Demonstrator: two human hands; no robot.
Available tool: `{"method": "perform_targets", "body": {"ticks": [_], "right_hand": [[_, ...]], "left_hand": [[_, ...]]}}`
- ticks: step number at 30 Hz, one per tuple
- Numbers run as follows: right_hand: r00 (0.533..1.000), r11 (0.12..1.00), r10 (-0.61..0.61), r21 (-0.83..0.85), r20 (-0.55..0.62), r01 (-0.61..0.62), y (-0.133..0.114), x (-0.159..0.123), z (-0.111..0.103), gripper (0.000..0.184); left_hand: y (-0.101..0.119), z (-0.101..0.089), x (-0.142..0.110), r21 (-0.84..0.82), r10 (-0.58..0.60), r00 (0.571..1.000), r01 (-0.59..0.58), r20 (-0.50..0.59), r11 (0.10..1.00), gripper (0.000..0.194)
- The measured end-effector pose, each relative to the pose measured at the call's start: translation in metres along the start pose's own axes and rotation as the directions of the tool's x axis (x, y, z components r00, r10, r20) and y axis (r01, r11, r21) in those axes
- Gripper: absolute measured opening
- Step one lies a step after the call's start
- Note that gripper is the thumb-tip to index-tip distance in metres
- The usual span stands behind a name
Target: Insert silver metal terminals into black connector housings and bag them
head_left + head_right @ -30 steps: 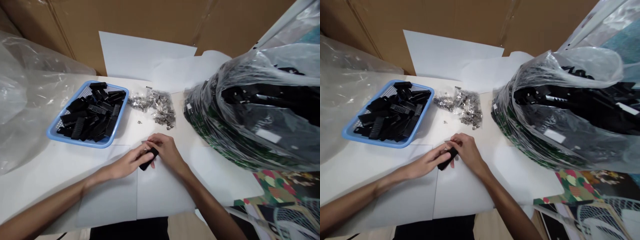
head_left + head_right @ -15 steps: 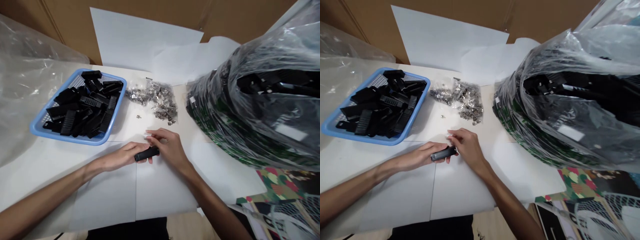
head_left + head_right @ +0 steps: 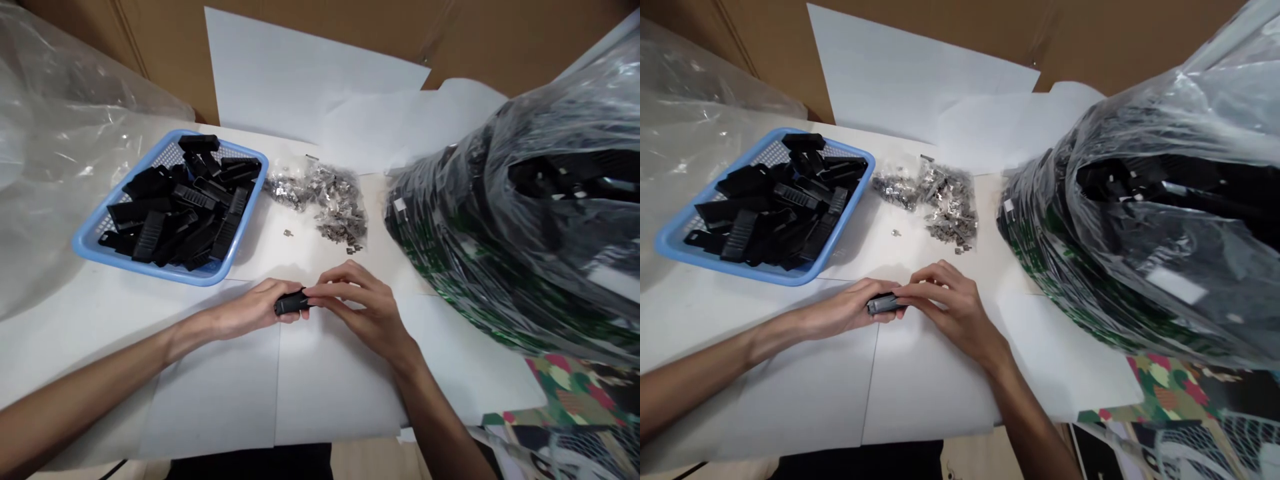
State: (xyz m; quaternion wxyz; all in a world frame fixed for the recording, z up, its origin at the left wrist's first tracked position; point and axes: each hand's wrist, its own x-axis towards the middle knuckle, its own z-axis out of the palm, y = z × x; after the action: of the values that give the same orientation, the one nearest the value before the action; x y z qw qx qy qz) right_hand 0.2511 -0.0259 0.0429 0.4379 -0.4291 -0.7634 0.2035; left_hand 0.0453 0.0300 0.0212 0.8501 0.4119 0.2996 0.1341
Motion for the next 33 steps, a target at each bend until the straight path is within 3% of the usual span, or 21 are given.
{"method": "perform_targets", "body": {"ticks": [5,10,13,19,24,29,31,33], "right_hand": [[0.994,0.99,0.106,0.087,0.027,-0.108,-0.002,-0.003,0.002,0.032],[0.999,0.998,-0.022,-0.06,0.033,0.024,0.001,-0.008,0.008,0.035],[1.0,0.999,0.014,-0.03,-0.016,-0.014,0.002,-0.007,0.012,0.027],[0.99,0.979,0.142,0.146,-0.005,-0.14,0.008,-0.005,0.017,0.021],[0.981,0.971,0.192,0.144,0.014,-0.192,0.011,-0.007,0.02,0.018],[0.971,0.968,0.228,0.085,0.074,-0.234,0.009,-0.006,0.011,0.023],[0.969,0.969,0.246,0.028,0.019,-0.246,0.017,-0.005,0.001,0.025],[0.944,0.949,0.286,-0.088,-0.165,-0.303,0.032,-0.006,-0.01,0.024]], "left_hand": [[-0.005,-0.003,0.002,0.085,0.05,0.993,-0.041,-0.107,0.996,0.024],[-0.011,-0.008,0.004,0.111,0.043,0.987,-0.026,-0.156,0.994,0.029],[-0.012,-0.009,0.005,0.117,0.051,0.98,-0.029,-0.191,0.993,0.029],[-0.004,-0.002,0.003,0.106,0.084,0.994,-0.076,-0.076,0.991,0.031],[0.0,0.001,0.0,0.076,0.055,0.996,-0.05,-0.068,0.996,0.029],[-0.011,-0.005,0.003,0.091,0.103,0.99,-0.094,-0.101,0.991,0.033],[-0.013,-0.007,0.004,0.067,0.115,0.989,-0.109,-0.094,0.992,0.036],[-0.012,-0.008,0.005,0.045,0.103,0.993,-0.1,-0.063,0.994,0.038]]}}
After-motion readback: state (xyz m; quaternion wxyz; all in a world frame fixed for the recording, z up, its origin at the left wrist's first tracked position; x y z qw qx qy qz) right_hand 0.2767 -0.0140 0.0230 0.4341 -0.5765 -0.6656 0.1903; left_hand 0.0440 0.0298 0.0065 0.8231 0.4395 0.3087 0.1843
